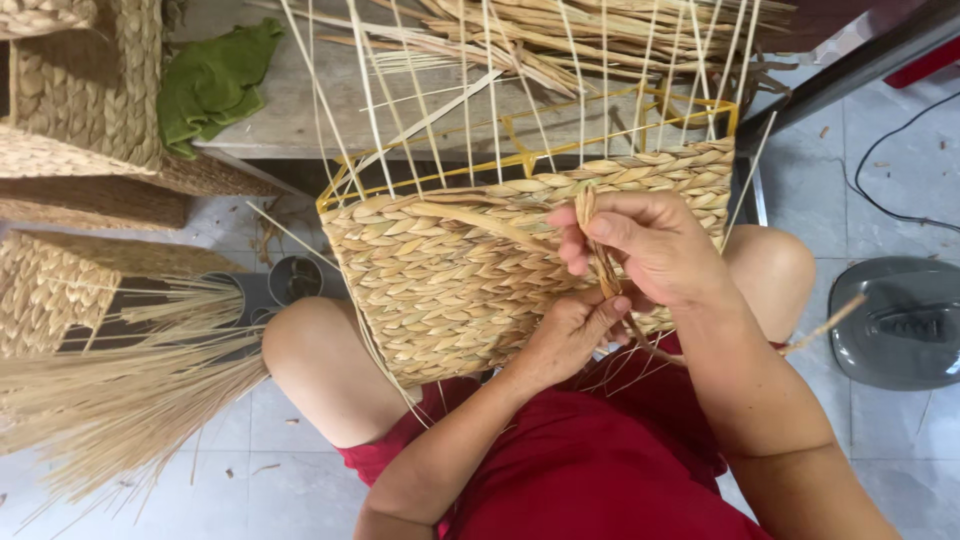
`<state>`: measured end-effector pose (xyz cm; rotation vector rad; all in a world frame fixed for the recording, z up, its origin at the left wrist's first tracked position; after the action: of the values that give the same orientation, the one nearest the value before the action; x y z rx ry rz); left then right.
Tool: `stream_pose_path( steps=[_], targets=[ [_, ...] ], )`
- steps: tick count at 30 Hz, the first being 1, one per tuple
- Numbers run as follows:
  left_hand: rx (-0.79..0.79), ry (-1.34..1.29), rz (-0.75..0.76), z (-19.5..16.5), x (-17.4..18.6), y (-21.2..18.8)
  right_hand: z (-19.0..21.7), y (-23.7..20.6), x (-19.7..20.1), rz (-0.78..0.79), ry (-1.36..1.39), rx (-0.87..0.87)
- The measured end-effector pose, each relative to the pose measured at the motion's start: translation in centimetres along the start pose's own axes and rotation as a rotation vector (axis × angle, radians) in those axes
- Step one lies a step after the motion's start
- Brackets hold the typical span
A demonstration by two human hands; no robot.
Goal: The person weaves a water hyacinth basket on a yellow wire frame, folding and tucking flat woven strands over the rim and threading thin splints through the weave to secure the edge. They work around the basket, pulling each strand tight and pressing the weave into place by hand.
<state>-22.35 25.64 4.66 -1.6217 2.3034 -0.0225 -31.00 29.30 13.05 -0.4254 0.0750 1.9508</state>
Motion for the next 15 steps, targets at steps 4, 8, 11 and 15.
stream_pose_path(
  steps=[4, 8, 11, 15],
  targets=[
    [-0.320, 0.339, -0.282, -4.9, 4.1, -1.7, 0.7, 1.3, -0.2, 0.008, -0.381, 0.075],
    [-0.205, 0.430, -0.518, -7.8, 11.3, -3.9, 4.6, 1.6, 0.0, -0.078, -0.850, 0.338],
    [-0.534, 0.769, -0.852, -14.4, 16.6, -7.5, 6.8, 1.4, -2.0, -0.092, -1.131, 0.549],
    [-0.659, 1.026, -0.949, -17.8, 18.6, -7.2, 4.9, 3.1, -5.8, -0.047, -1.061, 0.509]
  ],
)
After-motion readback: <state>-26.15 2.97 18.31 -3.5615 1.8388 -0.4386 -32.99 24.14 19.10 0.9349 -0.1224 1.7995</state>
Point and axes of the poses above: each hand's wrist, its own y-axis towards the middle knuckle, its own x-axis out of the back of the hand, z = x × y, the point moved 10 cm from there along y, towards the middle knuckle, and after that the axes turned 7 degrees about -z, right-handed, at the moved point
